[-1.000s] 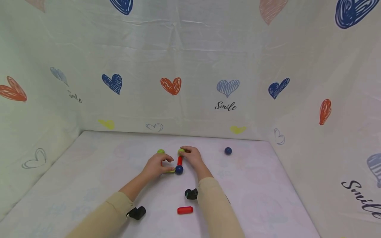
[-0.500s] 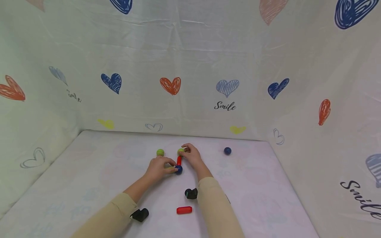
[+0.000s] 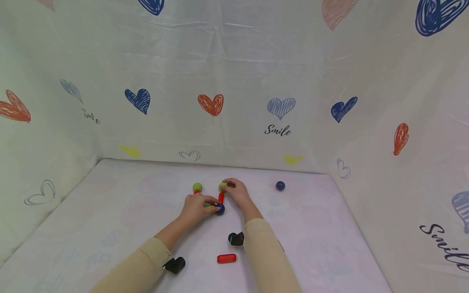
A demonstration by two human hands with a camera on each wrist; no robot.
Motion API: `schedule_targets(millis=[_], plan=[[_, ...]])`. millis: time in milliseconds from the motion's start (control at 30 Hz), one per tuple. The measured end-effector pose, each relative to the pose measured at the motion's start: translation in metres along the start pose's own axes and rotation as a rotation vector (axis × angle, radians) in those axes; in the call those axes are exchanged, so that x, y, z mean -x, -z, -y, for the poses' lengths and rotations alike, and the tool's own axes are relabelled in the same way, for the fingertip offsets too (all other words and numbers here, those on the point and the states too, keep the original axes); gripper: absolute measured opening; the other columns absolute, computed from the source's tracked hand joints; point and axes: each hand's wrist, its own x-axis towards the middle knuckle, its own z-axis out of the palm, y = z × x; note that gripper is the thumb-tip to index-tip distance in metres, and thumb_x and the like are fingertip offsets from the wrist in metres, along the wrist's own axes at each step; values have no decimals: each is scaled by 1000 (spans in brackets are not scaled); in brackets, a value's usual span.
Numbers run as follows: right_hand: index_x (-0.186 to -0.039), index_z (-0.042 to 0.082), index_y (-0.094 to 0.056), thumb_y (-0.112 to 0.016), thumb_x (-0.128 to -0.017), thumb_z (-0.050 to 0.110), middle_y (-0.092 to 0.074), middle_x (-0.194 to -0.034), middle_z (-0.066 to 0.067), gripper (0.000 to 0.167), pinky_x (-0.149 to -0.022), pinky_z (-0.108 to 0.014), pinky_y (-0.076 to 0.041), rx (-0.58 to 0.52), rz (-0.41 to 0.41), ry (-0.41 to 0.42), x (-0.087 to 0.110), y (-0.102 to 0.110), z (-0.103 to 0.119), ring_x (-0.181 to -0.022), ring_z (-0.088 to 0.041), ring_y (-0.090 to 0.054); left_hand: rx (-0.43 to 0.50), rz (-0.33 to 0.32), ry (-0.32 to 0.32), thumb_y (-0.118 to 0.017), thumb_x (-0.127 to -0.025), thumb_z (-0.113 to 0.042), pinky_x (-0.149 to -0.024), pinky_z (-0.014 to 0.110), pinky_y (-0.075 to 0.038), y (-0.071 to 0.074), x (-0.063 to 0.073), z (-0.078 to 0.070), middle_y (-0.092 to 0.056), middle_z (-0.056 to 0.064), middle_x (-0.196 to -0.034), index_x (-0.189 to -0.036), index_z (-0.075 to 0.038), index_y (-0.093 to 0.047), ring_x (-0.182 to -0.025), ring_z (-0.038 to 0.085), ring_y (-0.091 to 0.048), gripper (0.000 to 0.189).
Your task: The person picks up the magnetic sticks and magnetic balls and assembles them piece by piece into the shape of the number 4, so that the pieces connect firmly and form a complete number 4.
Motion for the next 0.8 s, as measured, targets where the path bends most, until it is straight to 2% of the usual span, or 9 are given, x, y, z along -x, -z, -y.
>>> schedule_targets(millis=[367, 633, 800], plan=[[-117, 6, -68, -66, -94, 23, -64, -110, -9, 29, -96, -45, -45, -39, -41, -6, 2, -1, 1, -107, -26, -56, 14, -7, 9, -80, -79, -38, -85, 50, -38, 1, 3, -3, -73, -9, -87, -98, -21, -78, -95, 19, -61, 26], [-115, 3, -68, -63, -96, 21, -66, -103, -8, 27, -92, -41, -45, -22, -54, 28, 1, -1, -1, -101, -23, -57, 28, -20, 9, -82, -77, -37, -84, 49, -38, 1, 5, -4, -73, -10, -86, -97, -22, -78, -93, 18, -61, 26], [-113, 4, -68, -65, -95, 23, -65, -101, -6, 26, -89, -40, -46, -14, -54, 20, 1, -2, -3, -97, -22, -57, 26, -29, 0, -82, -77, -36, -84, 49, -38, 2, 6, -5, -73, -9, -87, -98, -21, -78, -93, 19, -61, 26]])
